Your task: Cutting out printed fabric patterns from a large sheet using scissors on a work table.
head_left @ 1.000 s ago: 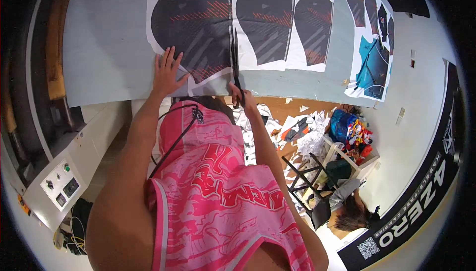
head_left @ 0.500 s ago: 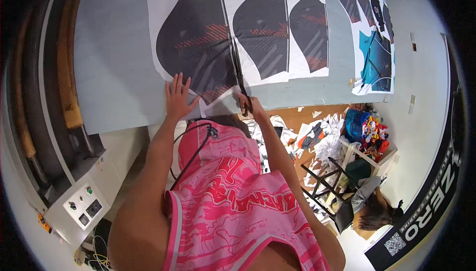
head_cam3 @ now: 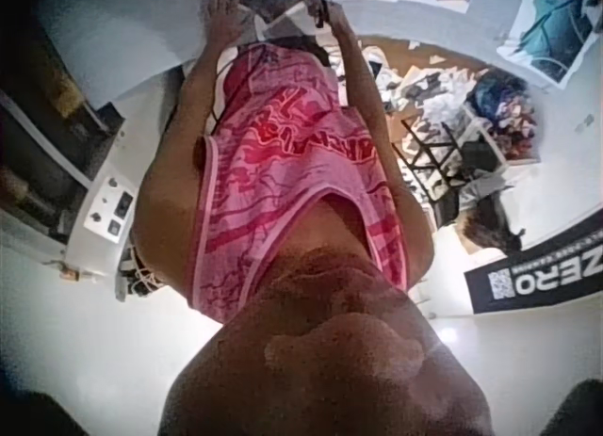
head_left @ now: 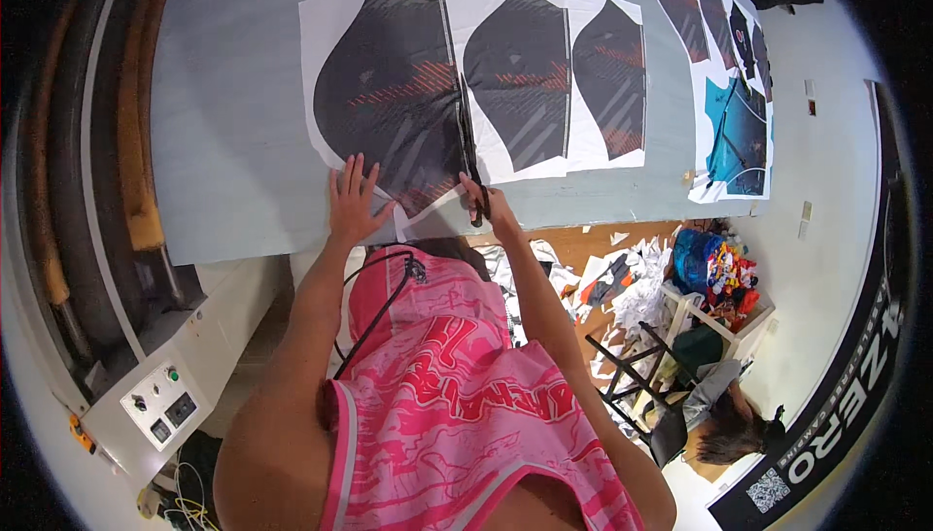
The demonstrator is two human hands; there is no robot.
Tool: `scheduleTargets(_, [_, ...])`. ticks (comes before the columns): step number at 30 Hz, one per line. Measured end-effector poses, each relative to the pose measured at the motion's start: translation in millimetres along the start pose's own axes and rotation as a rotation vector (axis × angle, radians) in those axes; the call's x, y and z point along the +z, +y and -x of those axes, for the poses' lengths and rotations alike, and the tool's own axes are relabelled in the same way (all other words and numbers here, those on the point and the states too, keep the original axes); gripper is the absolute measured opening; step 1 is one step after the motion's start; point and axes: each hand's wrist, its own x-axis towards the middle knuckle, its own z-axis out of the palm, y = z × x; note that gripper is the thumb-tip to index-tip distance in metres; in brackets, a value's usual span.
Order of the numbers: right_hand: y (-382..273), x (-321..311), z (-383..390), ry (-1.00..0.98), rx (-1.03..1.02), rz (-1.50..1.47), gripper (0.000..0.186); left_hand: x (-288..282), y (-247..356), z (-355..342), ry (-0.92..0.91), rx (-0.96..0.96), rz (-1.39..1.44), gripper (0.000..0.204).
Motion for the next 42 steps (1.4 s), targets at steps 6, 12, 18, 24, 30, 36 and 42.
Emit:
scheduleTargets(6, [-20,7,-4,-0.021,0.027,0.051,0.046,-1,0,0,0.033,0.003,0.017,0.085])
scheduleTargets(12, [-4,-3,-4,0.0,-0.045,0.035,0.046,-3,1,-1,-0.023,-0.019,0.011,0.086])
scheduleTargets(18, [7,-9,-14,0.021,0.119,0.028,0.045,-2,1,0,0.06,0.007,0.025,0.086])
scheduleTargets(24, [-8,-1,-15,0.016,0.031,0.033,0.043,-3,1,0,0.0,-0.012,0.037,0.087])
scheduleTargets(30, [-15,9,-9,0.026,0.077,0.029,0.04,-5,3,-1,0.008,-0.026,-0.011,0.086])
scheduleTargets(36, [-5,10,-11,0.075,0.065,0.067,0.041,-4,2,-1,-0.037,-0.022,-0.002,0.086])
scheduleTargets(42, [-15,0,-16,-0.014,0.037,0.061,0.043,0,1,2,0.026,-0.019,0.005,0.086])
